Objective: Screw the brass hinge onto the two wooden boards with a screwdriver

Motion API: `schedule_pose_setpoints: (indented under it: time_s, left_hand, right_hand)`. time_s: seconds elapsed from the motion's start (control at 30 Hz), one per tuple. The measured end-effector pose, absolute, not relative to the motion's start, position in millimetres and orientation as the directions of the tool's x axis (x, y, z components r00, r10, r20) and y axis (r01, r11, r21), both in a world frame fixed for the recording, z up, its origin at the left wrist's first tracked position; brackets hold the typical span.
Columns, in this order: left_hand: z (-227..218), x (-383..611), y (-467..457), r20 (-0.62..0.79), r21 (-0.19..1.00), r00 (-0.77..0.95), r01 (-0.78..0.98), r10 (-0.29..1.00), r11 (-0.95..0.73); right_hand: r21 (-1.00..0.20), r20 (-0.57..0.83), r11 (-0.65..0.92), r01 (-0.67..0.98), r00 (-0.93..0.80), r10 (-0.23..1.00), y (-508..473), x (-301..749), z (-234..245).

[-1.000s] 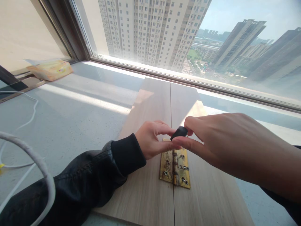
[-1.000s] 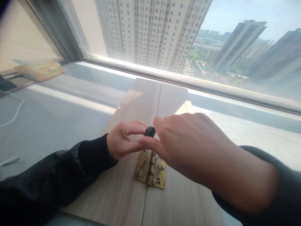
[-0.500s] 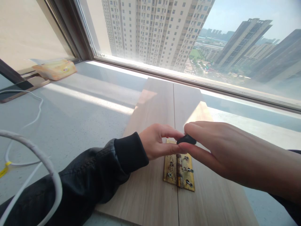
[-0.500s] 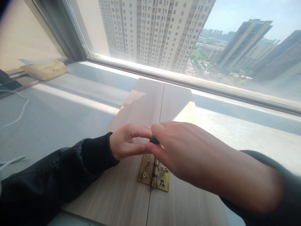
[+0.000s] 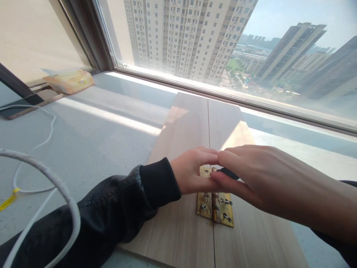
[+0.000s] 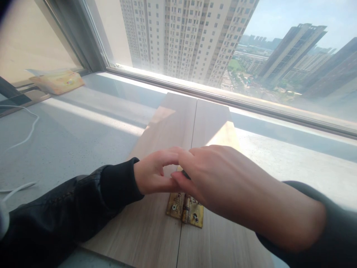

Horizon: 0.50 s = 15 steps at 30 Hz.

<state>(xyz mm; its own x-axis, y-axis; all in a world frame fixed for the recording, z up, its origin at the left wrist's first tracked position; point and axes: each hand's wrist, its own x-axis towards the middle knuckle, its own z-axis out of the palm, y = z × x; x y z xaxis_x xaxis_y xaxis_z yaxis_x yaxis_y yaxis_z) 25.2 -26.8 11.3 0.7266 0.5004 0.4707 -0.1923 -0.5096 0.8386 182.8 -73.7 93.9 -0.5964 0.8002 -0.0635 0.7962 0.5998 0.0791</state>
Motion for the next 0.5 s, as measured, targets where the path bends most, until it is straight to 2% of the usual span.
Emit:
schedule_pose_setpoints:
  time_s: [0.03, 0.1, 0.23, 0.3, 0.4, 0.5]
  left_hand:
    - [11.6, 24.4, -24.5, 0.448, 0.85, 0.774, -0.215, 0.447, -0.48]
    - [10.6, 24.2, -22.6, 0.426, 0.869, 0.789, -0.221, 0.442, -0.443]
    - [4.3, 28.1, -28.7, 0.439, 0.881, 0.698, -0.21, 0.566, -0.424]
    - [3.2, 28.9, -31.5, 0.46, 0.874, 0.645, -0.21, 0.61, -0.438]
    - [7.4, 25.5, -29.0, 0.451, 0.879, 0.653, -0.207, 0.608, -0.43]
    - [13.9, 19.4, -21.3, 0.415, 0.887, 0.77, -0.223, 0.484, -0.405]
  right_hand:
    - [0.058, -0.078, 0.615, 0.786, -0.61, 0.788, -73.7, 185.8, 94.6]
    - [0.1, -0.049, 0.613, 0.784, -0.611, 0.79, -75.3, 189.8, 95.4]
    - [0.377, 0.17, 0.434, 0.818, -0.522, 0.836, -81.5, 184.6, 94.3]
    - [0.463, 0.22, 0.364, 0.808, -0.503, 0.836, -82.6, 177.6, 93.3]
    - [0.403, 0.146, 0.448, 0.798, -0.539, 0.829, -79.1, 170.3, 93.5]
    - [0.213, 0.023, 0.586, 0.782, -0.603, 0.797, -72.4, 172.9, 96.9]
